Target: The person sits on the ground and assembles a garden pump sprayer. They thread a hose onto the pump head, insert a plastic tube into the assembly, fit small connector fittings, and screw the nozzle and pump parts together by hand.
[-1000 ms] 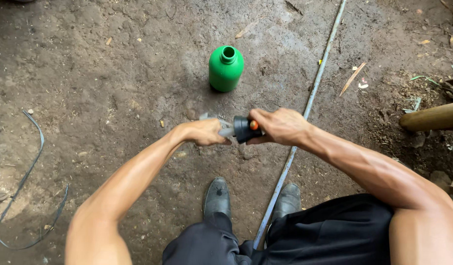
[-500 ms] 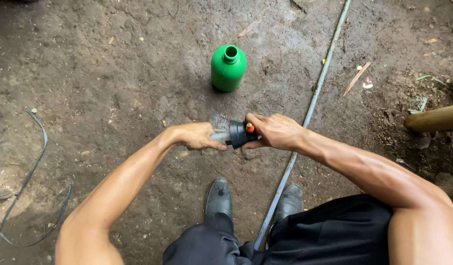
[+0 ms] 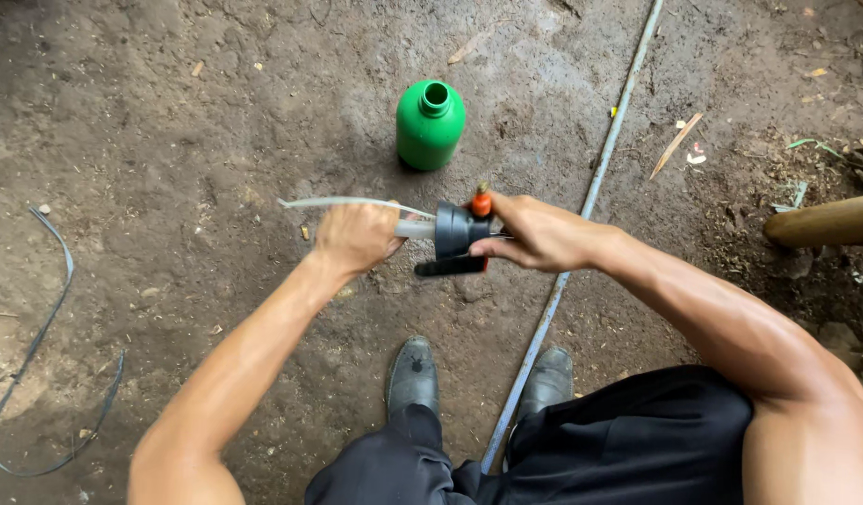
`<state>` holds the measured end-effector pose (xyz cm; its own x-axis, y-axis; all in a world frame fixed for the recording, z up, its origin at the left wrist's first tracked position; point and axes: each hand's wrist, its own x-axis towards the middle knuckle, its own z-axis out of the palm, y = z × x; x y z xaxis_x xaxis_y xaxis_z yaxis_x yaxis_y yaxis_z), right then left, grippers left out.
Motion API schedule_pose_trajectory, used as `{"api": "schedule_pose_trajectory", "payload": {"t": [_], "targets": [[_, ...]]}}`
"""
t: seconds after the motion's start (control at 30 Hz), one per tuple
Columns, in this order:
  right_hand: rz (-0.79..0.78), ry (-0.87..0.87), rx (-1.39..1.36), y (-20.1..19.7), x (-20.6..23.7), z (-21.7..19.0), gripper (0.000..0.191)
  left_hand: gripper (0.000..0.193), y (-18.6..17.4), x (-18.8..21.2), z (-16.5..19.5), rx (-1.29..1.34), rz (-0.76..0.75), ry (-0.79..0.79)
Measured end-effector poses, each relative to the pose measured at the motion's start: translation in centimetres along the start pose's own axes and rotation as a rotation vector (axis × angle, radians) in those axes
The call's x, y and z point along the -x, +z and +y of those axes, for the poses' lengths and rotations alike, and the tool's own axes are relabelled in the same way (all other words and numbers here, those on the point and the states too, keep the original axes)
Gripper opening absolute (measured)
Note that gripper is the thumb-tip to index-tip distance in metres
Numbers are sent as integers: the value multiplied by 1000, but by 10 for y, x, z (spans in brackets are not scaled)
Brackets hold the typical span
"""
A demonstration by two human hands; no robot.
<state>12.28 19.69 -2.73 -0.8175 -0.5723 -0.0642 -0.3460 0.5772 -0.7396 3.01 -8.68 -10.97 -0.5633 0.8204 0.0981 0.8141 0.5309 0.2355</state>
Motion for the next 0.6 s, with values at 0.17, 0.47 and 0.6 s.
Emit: {"api": "schedule_pose_trajectory", "payload": {"t": [0.17,0.47,0.6], "targets": [[-179,142,249,29,1,-5,69,60,-13,-4,-14,466,-957,-217],[124,-17,-63,25,0,2,59,33,-6,12,-5,-239,80,121],[-109,110,189,30,-4,-15,69,28,-12,1,-21,447,-747,-87]]}}
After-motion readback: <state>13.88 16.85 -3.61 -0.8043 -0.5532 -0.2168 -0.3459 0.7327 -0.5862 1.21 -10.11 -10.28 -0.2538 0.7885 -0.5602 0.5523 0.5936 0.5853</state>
